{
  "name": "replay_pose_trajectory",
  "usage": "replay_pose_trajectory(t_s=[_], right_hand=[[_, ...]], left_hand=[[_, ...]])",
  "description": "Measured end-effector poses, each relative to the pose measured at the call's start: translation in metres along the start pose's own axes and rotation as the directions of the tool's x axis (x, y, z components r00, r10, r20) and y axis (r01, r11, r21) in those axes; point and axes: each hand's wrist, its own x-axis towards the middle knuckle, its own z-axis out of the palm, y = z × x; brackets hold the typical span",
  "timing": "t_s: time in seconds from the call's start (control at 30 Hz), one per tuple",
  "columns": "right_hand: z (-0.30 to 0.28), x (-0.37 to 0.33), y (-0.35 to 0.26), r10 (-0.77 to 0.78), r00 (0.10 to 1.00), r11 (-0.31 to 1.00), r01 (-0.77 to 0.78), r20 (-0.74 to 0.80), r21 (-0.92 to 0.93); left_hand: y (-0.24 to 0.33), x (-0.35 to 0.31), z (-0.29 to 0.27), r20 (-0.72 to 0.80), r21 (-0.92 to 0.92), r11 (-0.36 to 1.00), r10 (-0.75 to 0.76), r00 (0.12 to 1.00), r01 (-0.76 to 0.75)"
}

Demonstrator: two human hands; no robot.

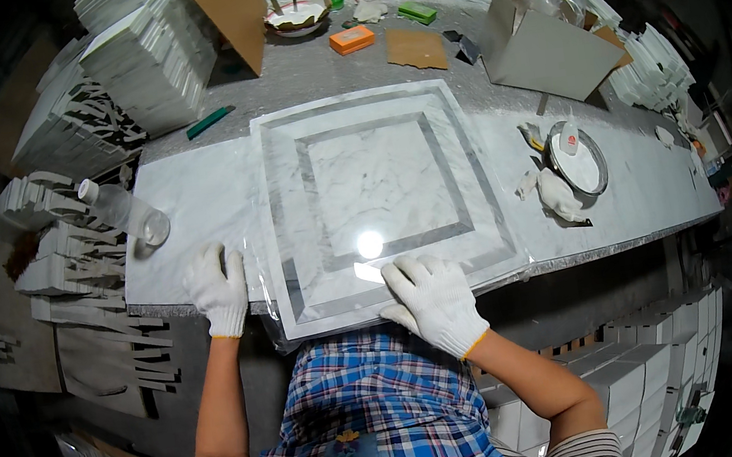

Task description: The person uses a utility knife to cut a clear plastic sheet covering a square marble-patterned tile. They repeatedly score the plastic along the tile's edges and corners, then peel away the cut strips to expose the tile surface.

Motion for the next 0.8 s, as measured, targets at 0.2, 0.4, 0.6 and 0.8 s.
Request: replay_pose_trajectory(t_s=[0.2, 0.4, 0.6, 0.8], right_hand=[[0.001, -0.020, -0.010, -0.043, 0.998, 0.999, 0.044, -0.043, 0.025], [0.019, -0.027, -0.006, -0.083, 0.981, 0.996, 0.088, -0.177, 0.021], [0.018, -0.035, -0.008, -0.082, 0.975, 0.994, 0.095, -0.207, 0.054], [0.014, -0.040, -0.030, -0.028, 0.991, 0.933, 0.073, -0.129, 0.352]], left_hand=[[-0.002, -0.001, 0.000, 0.000, 0.029, 0.999, 0.035, 0.999, -0.035], [-0.005, -0.003, 0.004, -0.034, 0.041, 0.998, 0.058, 0.998, -0.056], [-0.008, -0.006, 0.005, -0.009, 0.049, 0.998, 0.037, 0.999, -0.037], [0.003, 0.004, -0.003, 0.137, 0.045, 0.999, -0.001, 0.991, -0.005]])
